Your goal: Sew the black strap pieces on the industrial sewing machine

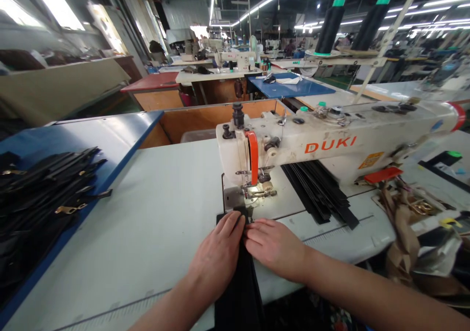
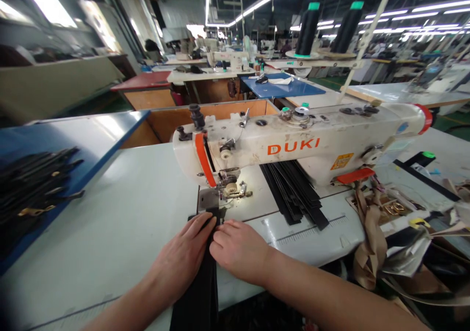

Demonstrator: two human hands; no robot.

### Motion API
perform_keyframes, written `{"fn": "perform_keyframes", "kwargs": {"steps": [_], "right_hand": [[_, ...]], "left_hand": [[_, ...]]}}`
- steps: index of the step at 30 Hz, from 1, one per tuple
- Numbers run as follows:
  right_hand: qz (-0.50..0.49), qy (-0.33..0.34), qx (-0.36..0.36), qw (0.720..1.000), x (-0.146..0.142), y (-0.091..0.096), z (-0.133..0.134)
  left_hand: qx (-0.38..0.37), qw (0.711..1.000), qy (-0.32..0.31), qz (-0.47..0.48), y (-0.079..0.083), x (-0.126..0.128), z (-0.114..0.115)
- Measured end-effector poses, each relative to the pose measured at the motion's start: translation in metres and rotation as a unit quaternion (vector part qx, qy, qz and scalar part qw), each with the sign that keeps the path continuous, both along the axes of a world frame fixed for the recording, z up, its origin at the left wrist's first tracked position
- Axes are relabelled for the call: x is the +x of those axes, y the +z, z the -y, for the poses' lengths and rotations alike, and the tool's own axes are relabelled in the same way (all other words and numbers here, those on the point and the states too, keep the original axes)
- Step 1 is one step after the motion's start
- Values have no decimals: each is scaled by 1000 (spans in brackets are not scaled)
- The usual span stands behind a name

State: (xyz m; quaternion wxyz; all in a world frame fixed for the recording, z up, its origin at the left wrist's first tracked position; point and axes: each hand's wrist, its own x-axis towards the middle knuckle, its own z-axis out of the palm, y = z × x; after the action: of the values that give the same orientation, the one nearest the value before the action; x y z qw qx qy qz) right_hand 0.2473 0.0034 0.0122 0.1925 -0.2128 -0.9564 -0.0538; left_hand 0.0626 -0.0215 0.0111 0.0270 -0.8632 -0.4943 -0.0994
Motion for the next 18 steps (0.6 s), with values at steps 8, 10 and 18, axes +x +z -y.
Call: {"fn": "perform_keyframes", "kwargs": {"steps": [8, 10, 18], "right_hand": [[13, -8, 5, 1000, 1, -3, -26], [14, -19, 10, 1000, 1, -4, -31], [5, -28, -2, 1000, 0, -4, -41]], "left_hand": [[26, 999, -22, 1, -2, 5, -28], [33, 999, -27, 3, -3, 5, -34], [59, 997, -32, 30, -4, 5, -44]]}}
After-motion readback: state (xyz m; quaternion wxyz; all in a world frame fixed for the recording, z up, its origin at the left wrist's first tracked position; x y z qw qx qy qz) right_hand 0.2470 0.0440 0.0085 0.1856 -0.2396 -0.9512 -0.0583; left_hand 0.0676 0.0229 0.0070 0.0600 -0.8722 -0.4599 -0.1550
